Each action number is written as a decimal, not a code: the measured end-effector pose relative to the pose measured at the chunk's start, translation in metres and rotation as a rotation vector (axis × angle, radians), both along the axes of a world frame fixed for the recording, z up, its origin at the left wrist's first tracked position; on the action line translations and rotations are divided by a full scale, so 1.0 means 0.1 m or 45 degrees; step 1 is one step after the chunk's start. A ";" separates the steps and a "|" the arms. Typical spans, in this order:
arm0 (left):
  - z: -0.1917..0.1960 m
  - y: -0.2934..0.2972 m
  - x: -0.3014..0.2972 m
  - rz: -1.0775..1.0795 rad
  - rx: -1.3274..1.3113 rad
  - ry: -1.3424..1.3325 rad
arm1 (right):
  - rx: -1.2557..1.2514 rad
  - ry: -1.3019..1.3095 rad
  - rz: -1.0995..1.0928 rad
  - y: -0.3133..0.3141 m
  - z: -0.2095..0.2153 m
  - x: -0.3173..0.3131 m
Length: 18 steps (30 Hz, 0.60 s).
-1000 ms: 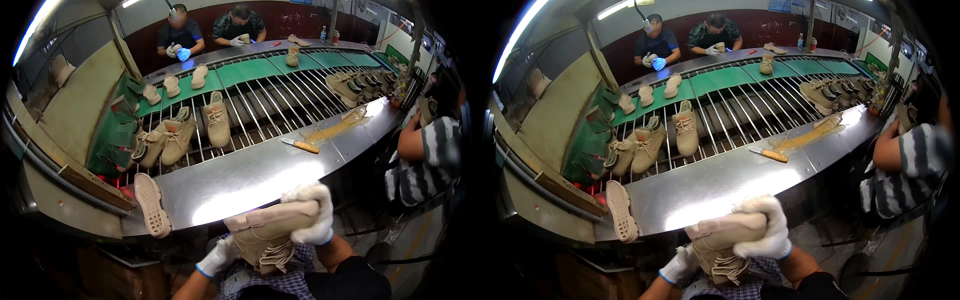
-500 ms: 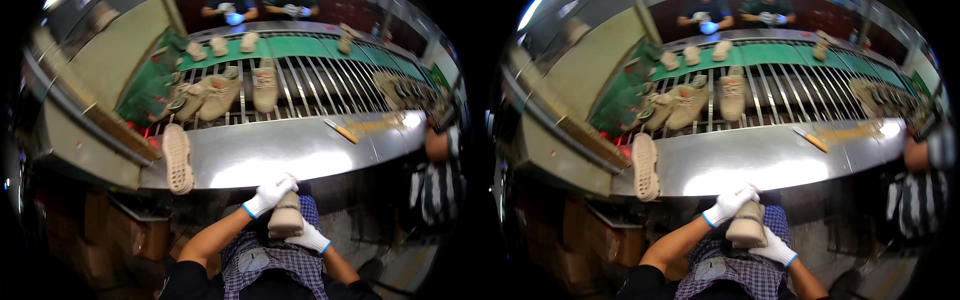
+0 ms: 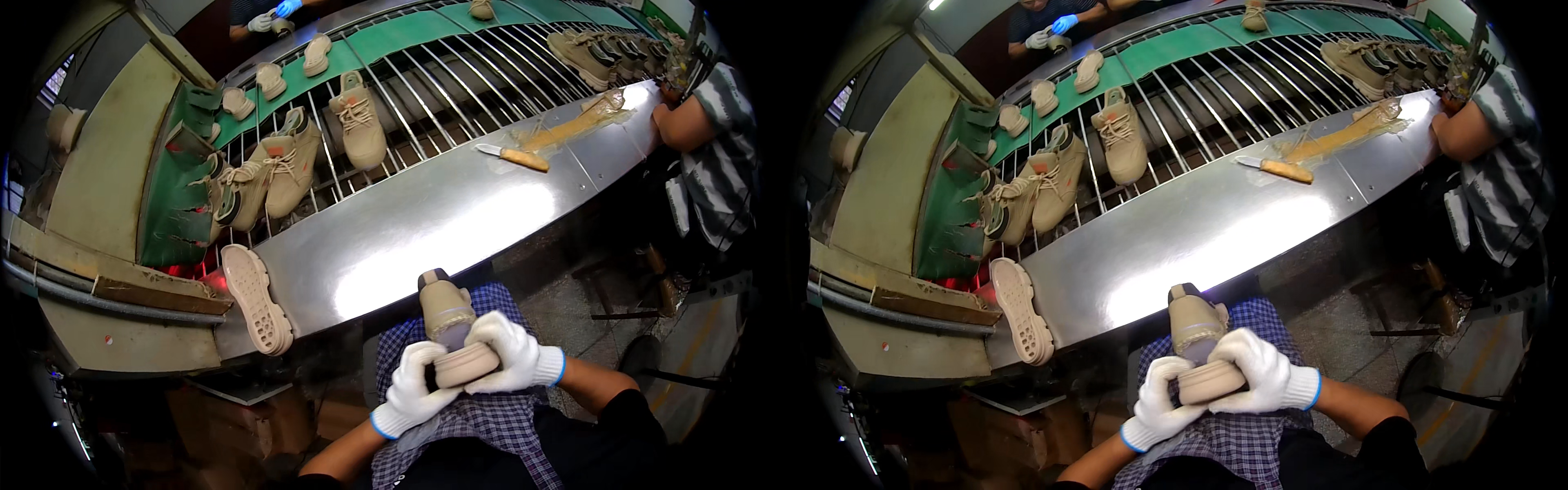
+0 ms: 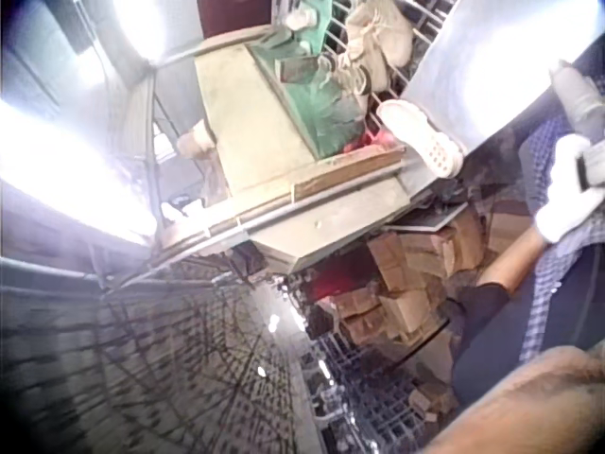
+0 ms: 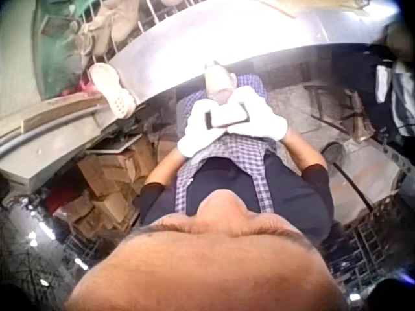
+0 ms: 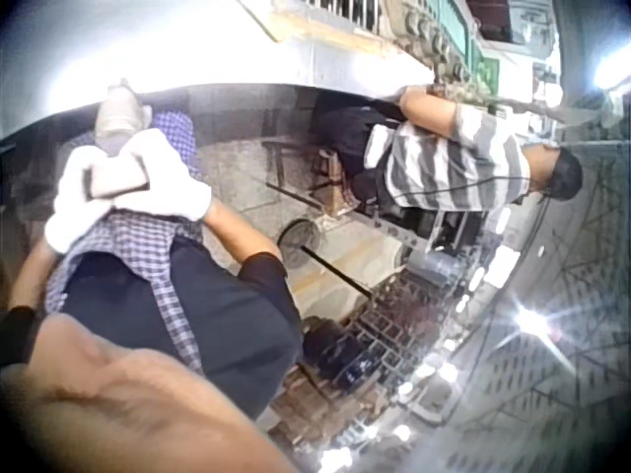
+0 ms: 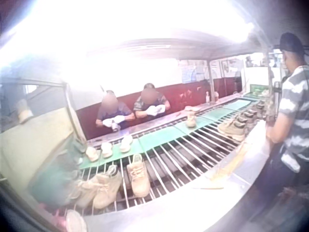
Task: The person cleans and finishes footwear on a conveyor belt by wiping the edges with a cloth and using a small tool to trim excess material.
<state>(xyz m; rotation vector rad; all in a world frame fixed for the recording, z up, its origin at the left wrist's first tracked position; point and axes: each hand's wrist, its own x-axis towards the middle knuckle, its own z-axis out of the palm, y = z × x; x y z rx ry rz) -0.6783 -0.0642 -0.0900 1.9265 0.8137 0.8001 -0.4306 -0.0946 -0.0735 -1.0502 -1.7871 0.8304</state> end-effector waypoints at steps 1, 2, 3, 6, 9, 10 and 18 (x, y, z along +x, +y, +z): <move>0.03 0.00 0.07 0.050 0.016 -0.034 | 0.007 0.004 0.003 0.04 -0.02 -0.01; 0.04 0.02 0.13 0.080 0.108 -0.030 | 0.011 -0.006 0.007 0.06 -0.01 0.02; 0.01 0.02 0.17 0.118 0.180 -0.048 | 0.014 -0.019 0.012 0.08 -0.01 0.05; -0.08 0.07 0.25 0.194 0.271 -0.107 | 0.083 -0.057 0.038 0.22 -0.06 0.12; -0.18 0.20 0.25 0.144 0.178 -0.119 | 0.016 -0.010 0.026 0.32 -0.16 0.17; -0.12 0.24 0.28 0.152 0.134 -0.126 | -0.007 -0.001 0.031 0.35 -0.18 0.18; -0.15 0.31 0.29 0.143 -0.127 -0.178 | -0.206 0.112 0.106 0.49 -0.33 0.21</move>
